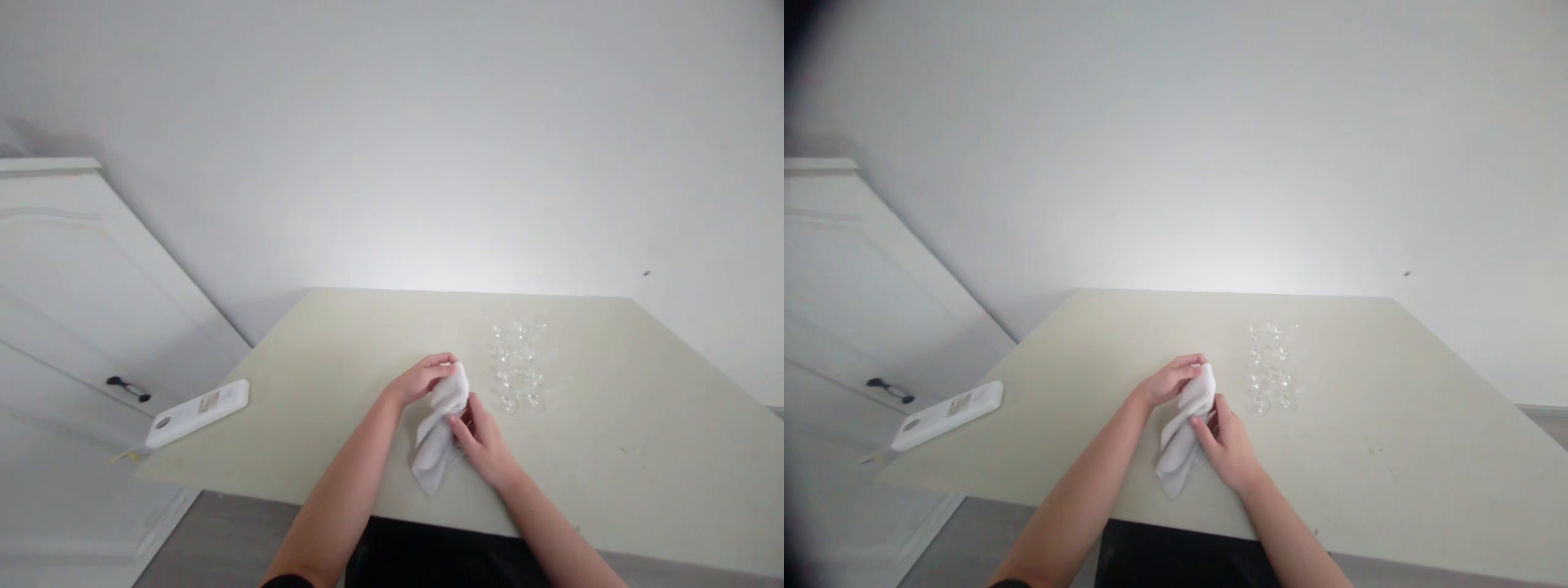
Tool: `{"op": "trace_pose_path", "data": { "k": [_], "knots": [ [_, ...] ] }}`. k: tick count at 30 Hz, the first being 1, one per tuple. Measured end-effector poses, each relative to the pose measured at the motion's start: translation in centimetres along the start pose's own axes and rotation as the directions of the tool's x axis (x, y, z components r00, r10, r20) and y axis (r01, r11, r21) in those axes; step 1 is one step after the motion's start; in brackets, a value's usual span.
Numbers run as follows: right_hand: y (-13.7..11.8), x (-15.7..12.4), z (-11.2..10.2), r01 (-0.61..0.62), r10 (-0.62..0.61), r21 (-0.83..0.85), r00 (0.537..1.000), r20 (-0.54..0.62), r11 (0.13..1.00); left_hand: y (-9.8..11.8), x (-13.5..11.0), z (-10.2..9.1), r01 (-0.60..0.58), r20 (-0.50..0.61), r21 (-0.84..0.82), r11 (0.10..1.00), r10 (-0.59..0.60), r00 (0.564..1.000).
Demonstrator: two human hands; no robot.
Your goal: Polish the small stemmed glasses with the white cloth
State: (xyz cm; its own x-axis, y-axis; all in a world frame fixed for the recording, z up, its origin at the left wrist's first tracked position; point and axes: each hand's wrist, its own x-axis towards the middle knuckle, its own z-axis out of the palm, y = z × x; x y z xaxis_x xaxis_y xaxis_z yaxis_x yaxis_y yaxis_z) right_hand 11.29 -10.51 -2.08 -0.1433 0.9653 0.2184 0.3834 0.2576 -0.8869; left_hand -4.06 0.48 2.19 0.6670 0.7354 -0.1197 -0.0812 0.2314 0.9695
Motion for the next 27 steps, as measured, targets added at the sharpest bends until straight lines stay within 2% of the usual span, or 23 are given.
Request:
{"op": "trace_pose_path", "data": {
  "k": [4, 6, 8, 11, 14, 16, 17, 19, 21, 23, 25, 27],
  "knots": [
    [0.4, 0.2, 0.1, -0.015, 0.020, 0.088, 0.998, -0.058, 0.996, 0.6, -1.0, 0.4, 0.143, 0.199, -0.028, 0.989, -0.135, 0.971],
    [0.5, 0.3, 0.1, -0.013, 0.021, 0.109, 0.997, -0.069, 0.994, 0.6, -1.0, 0.6, 0.142, 0.204, 0.002, 0.990, -0.140, 0.969],
    [0.6, 0.3, 0.1, -0.013, 0.022, 0.114, 0.997, -0.079, 0.993, 0.4, -0.6, 0.5, 0.079, 0.137, 0.046, 0.996, -0.084, 0.987],
    [0.6, 0.2, 0.1, 0.000, 0.005, 0.075, 0.998, -0.065, 0.997, 0.0, 0.3, 0.5, -0.071, -0.022, 0.161, 0.984, 0.075, 0.997],
    [0.3, 0.2, 0.0, 0.026, -0.026, -0.012, 1.000, 0.005, 1.000, 0.2, 1.0, 1.2, -0.208, -0.182, 0.332, 0.920, 0.279, 0.943],
    [0.0, 0.3, 0.0, 0.043, -0.040, -0.052, 0.998, 0.047, 0.998, 1.1, 1.4, 2.4, -0.283, -0.216, 0.479, 0.831, 0.424, 0.879],
    [-0.1, 0.3, 0.0, 0.050, -0.046, -0.061, 0.997, 0.059, 0.997, 1.9, 1.6, 3.1, -0.314, -0.189, 0.560, 0.767, 0.487, 0.853],
    [-0.2, 0.4, -0.1, 0.056, -0.051, -0.069, 0.996, 0.067, 0.996, 3.9, 2.5, 4.6, -0.362, -0.068, 0.708, 0.606, 0.569, 0.820],
    [-0.2, 0.4, -0.1, 0.056, -0.051, -0.073, 0.997, 0.064, 0.996, 6.1, 4.1, 6.0, -0.386, 0.072, 0.809, 0.444, 0.577, 0.814],
    [0.0, 0.5, -0.2, 0.057, -0.053, -0.075, 0.997, 0.055, 0.996, 8.0, 6.1, 7.0, -0.347, 0.145, 0.888, 0.301, 0.534, 0.833],
    [0.1, 0.5, -0.3, 0.060, -0.057, -0.070, 0.997, 0.051, 0.996, 9.4, 8.4, 7.7, -0.341, 0.206, 0.911, 0.232, 0.462, 0.863],
    [0.3, 0.4, -0.4, 0.060, -0.057, -0.065, 0.997, 0.052, 0.996, 10.2, 10.5, 8.2, -0.342, 0.238, 0.915, 0.215, 0.396, 0.887]
  ]
}}
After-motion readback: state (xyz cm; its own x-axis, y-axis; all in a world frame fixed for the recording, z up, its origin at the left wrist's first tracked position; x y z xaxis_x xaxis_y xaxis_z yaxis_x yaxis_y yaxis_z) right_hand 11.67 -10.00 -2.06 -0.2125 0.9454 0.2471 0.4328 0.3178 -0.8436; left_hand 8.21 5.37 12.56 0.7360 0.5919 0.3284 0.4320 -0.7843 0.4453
